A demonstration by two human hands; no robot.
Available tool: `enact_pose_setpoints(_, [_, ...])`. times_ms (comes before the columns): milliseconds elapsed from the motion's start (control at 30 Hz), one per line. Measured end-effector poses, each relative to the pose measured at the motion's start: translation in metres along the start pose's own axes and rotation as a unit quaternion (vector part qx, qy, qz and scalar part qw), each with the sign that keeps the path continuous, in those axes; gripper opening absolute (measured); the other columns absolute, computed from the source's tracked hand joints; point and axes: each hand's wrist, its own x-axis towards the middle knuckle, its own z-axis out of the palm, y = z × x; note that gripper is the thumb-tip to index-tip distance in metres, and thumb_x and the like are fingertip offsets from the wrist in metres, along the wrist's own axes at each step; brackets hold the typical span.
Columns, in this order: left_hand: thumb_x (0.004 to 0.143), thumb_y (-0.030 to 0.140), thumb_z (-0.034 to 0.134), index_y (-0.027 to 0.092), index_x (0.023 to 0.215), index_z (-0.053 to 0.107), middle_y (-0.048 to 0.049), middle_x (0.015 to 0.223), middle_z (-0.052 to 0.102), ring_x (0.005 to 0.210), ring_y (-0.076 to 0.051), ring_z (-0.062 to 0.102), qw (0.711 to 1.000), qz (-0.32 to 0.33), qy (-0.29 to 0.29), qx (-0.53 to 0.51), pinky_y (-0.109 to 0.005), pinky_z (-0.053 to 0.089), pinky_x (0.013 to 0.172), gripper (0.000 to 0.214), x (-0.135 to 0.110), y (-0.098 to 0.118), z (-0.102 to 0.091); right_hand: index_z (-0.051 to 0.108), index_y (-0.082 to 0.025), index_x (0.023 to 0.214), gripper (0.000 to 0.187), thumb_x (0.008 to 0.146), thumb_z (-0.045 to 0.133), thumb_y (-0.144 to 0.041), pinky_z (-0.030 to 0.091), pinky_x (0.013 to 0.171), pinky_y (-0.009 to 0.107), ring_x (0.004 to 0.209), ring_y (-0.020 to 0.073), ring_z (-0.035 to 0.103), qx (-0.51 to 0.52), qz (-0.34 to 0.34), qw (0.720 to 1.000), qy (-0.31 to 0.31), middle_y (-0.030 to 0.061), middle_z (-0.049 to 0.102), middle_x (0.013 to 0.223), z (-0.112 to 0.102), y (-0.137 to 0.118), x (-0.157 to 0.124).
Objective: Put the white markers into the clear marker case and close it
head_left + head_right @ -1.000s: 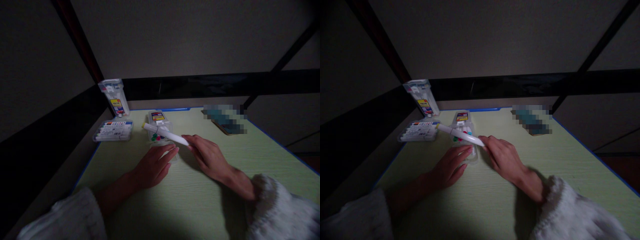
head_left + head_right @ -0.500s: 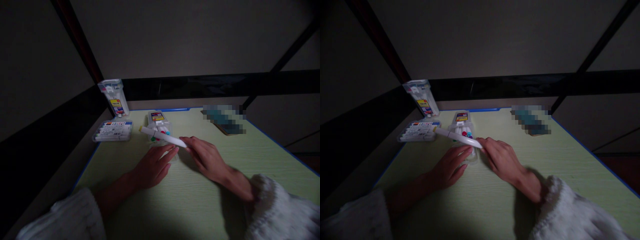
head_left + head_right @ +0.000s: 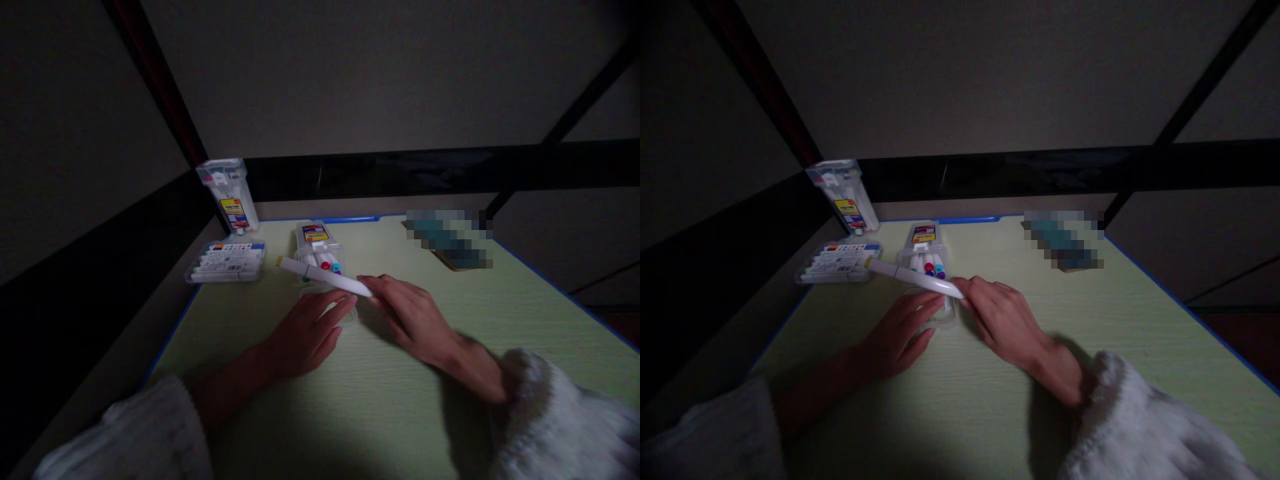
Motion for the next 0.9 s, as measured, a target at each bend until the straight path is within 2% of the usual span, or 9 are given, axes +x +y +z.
enact_pose_setpoints(167, [0.081,0.009,0.043,0.017,0.127,0.026,-0.0155,0.119,0.046,0.107,-0.023,0.049,0.999,0.011,0.037,-0.036,-0.040,0.047,0.084,0.050,-0.0028,-0.0017,0.0027,0.044,-0.015,0.113,0.027,0.090,0.030,-0.020,0.045,0.059,0.029,0.069,0.0166,0.057,0.002,-0.006,1.000,0.002,0.0064,0.060,0.082,0.0002,0.0000,0.0002])
enact_pose_setpoints(567, [0.083,0.011,0.041,0.014,0.137,0.009,-0.0180,0.121,0.047,0.111,-0.026,0.047,1.000,0.000,0.023,-0.018,-0.042,0.045,0.088,0.063,-0.0019,0.0005,0.0012,0.042,-0.015,0.116,0.028,0.091,0.030,-0.022,0.046,0.060,0.028,0.067,0.0161,0.056,0.015,-0.008,1.000,-0.002,0.0058,0.059,0.081,-0.0012,-0.0015,-0.0011])
enact_pose_setpoints(900, [0.083,0.010,0.042,0.011,0.138,0.006,-0.0204,0.130,0.040,0.115,-0.026,0.044,1.000,-0.020,-0.005,-0.012,-0.041,0.042,0.091,0.066,0.0004,0.0014,0.0016,0.043,-0.012,0.115,0.028,0.091,0.035,-0.024,0.044,0.059,0.027,0.065,0.0150,0.052,0.009,-0.029,0.999,-0.012,0.0046,0.056,0.078,-0.0011,-0.0035,-0.0008])
